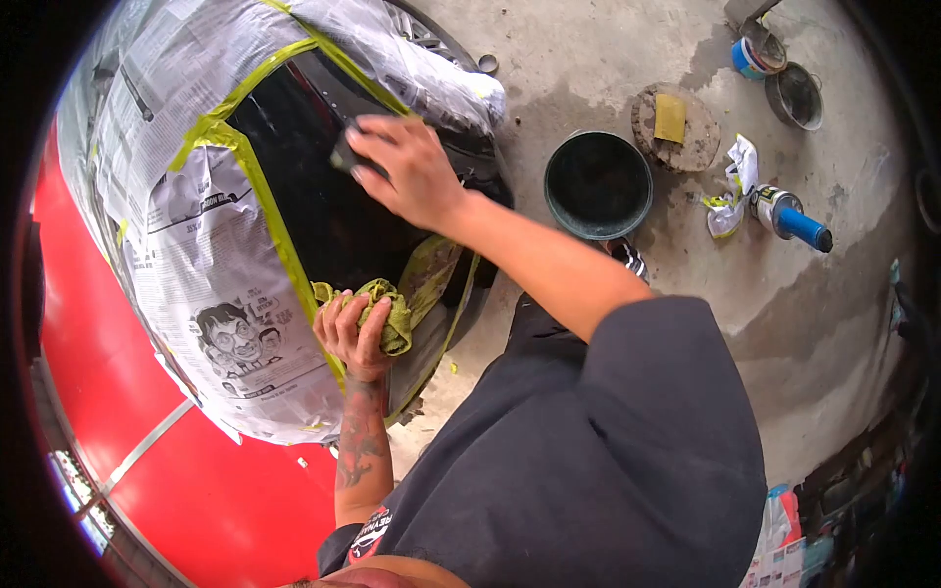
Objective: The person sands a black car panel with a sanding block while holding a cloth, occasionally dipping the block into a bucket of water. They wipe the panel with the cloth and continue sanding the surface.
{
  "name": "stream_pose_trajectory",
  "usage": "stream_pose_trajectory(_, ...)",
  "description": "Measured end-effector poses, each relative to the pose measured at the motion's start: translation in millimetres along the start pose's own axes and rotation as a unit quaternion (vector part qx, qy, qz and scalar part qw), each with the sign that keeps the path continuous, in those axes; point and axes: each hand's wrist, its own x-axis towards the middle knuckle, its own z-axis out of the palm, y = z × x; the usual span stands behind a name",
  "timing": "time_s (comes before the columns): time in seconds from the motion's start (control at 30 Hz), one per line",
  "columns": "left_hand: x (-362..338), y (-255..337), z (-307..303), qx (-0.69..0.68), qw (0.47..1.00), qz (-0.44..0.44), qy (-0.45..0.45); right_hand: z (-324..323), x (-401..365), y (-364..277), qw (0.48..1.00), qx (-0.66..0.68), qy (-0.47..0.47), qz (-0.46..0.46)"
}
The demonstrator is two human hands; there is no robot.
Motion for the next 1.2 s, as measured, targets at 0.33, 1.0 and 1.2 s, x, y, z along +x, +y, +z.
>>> stream_pose_trajectory(0.33,-2.0,-3.0,0.0,-0.004,1.000,0.003,0.001,-4.1,-4.2,-15.8,0.998,-0.042,-0.032,0.019)
stream_pose_trajectory(1.0,0.4,-1.0,-0.4,-0.011,1.000,-0.007,0.008,65.7,147.1,-14.9,0.973,-0.201,-0.033,0.105)
stream_pose_trajectory(1.2,0.5,-0.1,-0.7,-0.010,1.000,-0.010,0.005,55.2,155.8,-36.3,0.973,-0.183,-0.063,0.123)
